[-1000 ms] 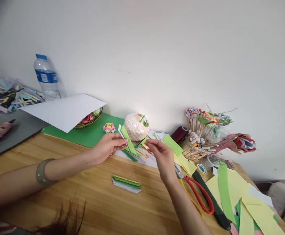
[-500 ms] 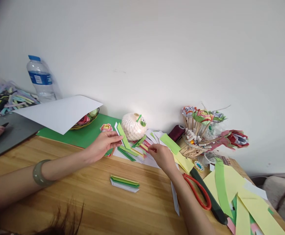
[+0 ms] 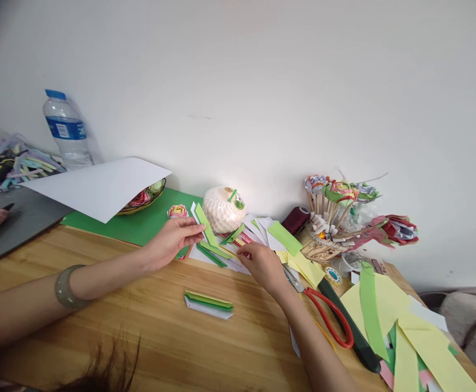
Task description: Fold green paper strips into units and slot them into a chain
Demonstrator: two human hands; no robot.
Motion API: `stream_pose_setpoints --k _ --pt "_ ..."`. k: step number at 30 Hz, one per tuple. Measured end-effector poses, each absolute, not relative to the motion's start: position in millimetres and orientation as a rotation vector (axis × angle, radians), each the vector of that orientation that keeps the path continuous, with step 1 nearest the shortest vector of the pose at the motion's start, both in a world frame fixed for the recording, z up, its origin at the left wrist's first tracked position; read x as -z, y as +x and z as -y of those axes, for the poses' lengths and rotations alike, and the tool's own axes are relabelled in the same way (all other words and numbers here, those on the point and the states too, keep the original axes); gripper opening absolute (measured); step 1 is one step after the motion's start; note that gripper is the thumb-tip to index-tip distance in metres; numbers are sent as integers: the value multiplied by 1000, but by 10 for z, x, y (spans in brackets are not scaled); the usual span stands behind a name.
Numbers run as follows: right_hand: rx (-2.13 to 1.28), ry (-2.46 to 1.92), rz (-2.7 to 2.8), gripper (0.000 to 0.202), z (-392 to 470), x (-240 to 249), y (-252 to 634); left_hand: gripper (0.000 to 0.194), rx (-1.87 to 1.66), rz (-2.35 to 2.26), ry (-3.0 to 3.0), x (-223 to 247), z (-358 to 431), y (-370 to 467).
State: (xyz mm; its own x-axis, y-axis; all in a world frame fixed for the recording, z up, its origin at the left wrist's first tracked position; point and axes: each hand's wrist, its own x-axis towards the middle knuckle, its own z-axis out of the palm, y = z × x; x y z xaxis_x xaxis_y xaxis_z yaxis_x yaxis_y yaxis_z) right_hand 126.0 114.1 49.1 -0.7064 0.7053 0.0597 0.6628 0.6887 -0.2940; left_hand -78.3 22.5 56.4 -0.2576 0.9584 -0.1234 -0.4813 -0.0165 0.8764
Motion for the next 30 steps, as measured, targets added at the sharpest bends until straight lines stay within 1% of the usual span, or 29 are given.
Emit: stream_pose_setpoints --k 12,24,30 --pt "-32 -1197 2720 19 -935 -425 1066 28 -1594 -1051 617 -579 -224 -762" --pt "-80 -1130 2462 12 -1044 -524 1198 29 -1588 -1053 619 -589 -199 -750" --pt "-60 -1051 2329 10 -855 -492 1141 25 -1531 -1026 648 -507 -175 -669"
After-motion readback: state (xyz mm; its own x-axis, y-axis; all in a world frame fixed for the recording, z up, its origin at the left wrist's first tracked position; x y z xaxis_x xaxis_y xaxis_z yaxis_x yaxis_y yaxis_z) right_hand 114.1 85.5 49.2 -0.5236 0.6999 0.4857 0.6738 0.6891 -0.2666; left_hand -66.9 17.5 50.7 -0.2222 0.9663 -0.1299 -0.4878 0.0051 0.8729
